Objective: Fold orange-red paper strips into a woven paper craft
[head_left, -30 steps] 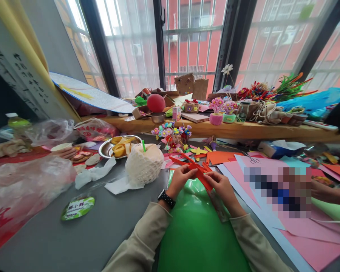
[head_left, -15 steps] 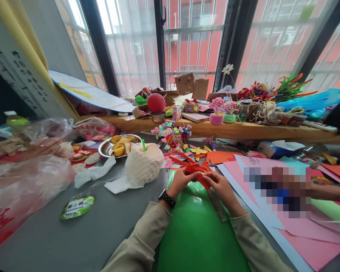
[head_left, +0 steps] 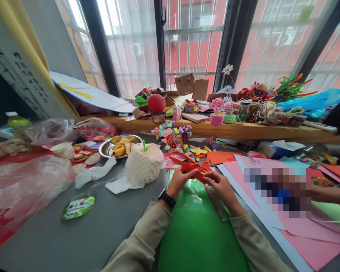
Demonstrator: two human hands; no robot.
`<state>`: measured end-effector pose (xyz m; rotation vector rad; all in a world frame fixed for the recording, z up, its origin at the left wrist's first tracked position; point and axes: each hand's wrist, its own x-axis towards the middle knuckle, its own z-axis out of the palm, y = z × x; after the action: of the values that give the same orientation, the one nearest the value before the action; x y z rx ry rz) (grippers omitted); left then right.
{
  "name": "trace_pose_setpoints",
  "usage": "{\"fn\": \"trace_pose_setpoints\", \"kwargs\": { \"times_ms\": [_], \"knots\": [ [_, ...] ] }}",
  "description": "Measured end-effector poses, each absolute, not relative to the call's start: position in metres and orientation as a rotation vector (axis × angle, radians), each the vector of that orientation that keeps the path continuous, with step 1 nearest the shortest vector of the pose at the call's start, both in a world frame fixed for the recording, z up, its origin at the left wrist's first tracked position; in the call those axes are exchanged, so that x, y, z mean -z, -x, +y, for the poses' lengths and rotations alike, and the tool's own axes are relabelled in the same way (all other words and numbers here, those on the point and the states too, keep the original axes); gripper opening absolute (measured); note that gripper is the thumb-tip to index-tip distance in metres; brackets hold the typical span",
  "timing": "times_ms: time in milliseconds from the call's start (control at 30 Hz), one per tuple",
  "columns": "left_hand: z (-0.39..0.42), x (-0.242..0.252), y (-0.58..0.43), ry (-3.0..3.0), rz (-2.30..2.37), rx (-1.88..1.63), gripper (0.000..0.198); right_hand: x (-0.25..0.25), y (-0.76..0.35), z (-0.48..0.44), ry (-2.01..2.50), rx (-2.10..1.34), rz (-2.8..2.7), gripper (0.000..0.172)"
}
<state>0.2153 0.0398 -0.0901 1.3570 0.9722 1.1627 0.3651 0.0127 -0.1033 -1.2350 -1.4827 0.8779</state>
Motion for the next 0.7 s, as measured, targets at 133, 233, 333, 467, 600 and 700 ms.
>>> {"fn": "trace_pose_setpoints", "kwargs": {
  "times_ms": [133, 233, 333, 467, 600, 700],
  "knots": [
    [0.039, 0.0886, -0.2159, -1.264, 0.965, -1.164, 0.031, 0.1024, -0.3659, 0.0127, 1.213, -0.919, -1.344, 0.023],
    [0.0381, 0.0879, -0.2157, -1.298, 0.986, -1.182, 0.031, 0.1016, -0.3674, 0.0126, 1.198, -0.92, -1.29, 0.026],
    [0.0375, 0.0874, -0.2141, -1.487, 1.083, -1.243, 0.03, 0.1009, -0.3686, 0.0119, 1.252, -0.765, -1.373, 0.026],
    [0.0358, 0.0853, -0.2114, -1.9, 1.247, -1.465, 0.031, 0.1006, -0.3691, 0.0102, 1.34, -0.476, -1.513, 0.023],
    [0.0337, 0.0856, -0.2122, -2.326, 1.261, -1.32, 0.021, 0.1016, -0.37, 0.0102, 1.315, -0.361, -1.609, 0.021],
    [0.0332, 0.0885, -0.2143, -2.481, 1.25, -1.19, 0.015, 0.1031, -0.3704, 0.0112, 1.304, -0.305, -1.656, 0.019]
  ]
}}
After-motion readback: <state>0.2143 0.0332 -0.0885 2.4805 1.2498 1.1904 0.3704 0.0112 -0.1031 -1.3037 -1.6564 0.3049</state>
